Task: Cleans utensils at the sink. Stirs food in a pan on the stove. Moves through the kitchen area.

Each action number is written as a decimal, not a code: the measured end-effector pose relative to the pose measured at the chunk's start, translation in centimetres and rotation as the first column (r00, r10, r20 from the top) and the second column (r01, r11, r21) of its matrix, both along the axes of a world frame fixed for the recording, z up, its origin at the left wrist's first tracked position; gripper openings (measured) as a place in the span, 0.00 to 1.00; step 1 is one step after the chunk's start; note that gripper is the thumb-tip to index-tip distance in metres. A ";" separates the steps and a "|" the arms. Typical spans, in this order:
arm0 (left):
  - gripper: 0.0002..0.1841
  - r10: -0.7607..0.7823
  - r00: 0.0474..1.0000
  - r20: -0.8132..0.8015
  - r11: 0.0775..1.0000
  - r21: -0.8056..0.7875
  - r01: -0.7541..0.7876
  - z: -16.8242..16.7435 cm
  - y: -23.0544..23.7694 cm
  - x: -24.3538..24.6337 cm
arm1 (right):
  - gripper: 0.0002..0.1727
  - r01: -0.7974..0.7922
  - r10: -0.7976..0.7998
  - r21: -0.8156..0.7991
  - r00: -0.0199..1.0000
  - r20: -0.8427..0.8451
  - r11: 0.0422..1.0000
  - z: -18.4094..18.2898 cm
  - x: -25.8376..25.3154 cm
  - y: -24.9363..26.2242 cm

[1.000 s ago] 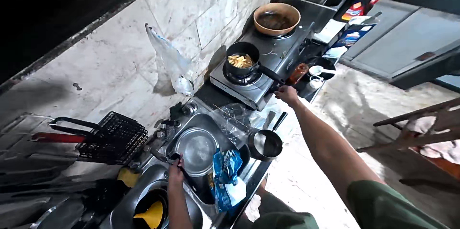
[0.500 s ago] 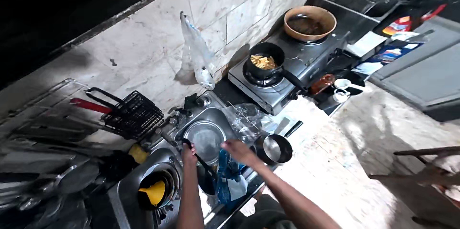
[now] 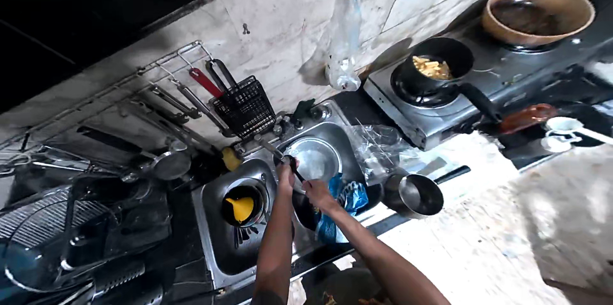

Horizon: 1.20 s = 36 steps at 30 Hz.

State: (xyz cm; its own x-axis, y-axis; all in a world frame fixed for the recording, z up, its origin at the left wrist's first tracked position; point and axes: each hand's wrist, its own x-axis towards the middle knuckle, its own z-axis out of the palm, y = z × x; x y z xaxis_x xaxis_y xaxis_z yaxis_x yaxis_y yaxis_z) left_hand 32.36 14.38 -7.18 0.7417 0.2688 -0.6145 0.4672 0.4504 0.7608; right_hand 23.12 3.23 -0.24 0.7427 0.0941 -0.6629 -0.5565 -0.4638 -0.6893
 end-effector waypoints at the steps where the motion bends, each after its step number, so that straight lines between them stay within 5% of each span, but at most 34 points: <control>1: 0.16 -0.003 1.000 0.014 1.000 0.008 0.003 -0.1 0.6 0.1 | 0.27 -0.013 0.013 0.001 1.000 -0.007 1.000 0.3 -0.4 0.3; 12: 0.16 -0.007 1.000 -0.021 1.000 -0.025 0.007 0.1 1.7 -1.8 | 0.27 0.048 -0.049 -0.058 0.999 -0.006 0.997 -0.2 -1.6 3.5; 20: 0.18 -0.408 0.913 0.023 0.911 -0.061 0.408 1.3 1.1 -6.1 | 0.26 0.126 -0.115 -0.093 0.987 0.115 0.988 -2.0 0.0 2.9; 27: 0.12 -0.045 0.997 -0.057 0.966 -0.257 0.029 -0.3 1.8 -2.1 | 0.28 -0.037 0.062 -0.251 0.994 0.090 0.967 0.4 -1.9 3.8; 33: 0.16 -0.152 0.976 0.157 0.988 0.059 0.144 -1.2 2.0 -0.8 | 0.30 -0.024 0.040 -0.235 0.997 0.066 0.972 1.8 -2.4 2.7; 35: 0.16 -0.298 0.952 0.067 0.880 0.406 0.247 -1.0 2.6 -0.2 | 0.30 -0.035 0.046 -0.235 0.998 0.042 0.971 2.2 -2.3 2.5; 36: 0.16 -0.399 0.915 -0.054 0.730 0.586 0.353 -0.6 3.6 0.2 | 0.31 -0.041 0.050 -0.240 0.998 0.032 0.970 2.2 -2.4 2.4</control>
State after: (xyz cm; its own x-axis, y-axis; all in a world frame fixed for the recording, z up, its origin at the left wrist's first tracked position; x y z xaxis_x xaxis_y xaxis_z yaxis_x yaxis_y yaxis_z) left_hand 32.53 17.95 -7.81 0.8931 0.2410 -0.3797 0.4387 -0.2804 0.8538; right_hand 20.69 5.64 1.96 0.7661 -0.0296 -0.6421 -0.5068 -0.6423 -0.5750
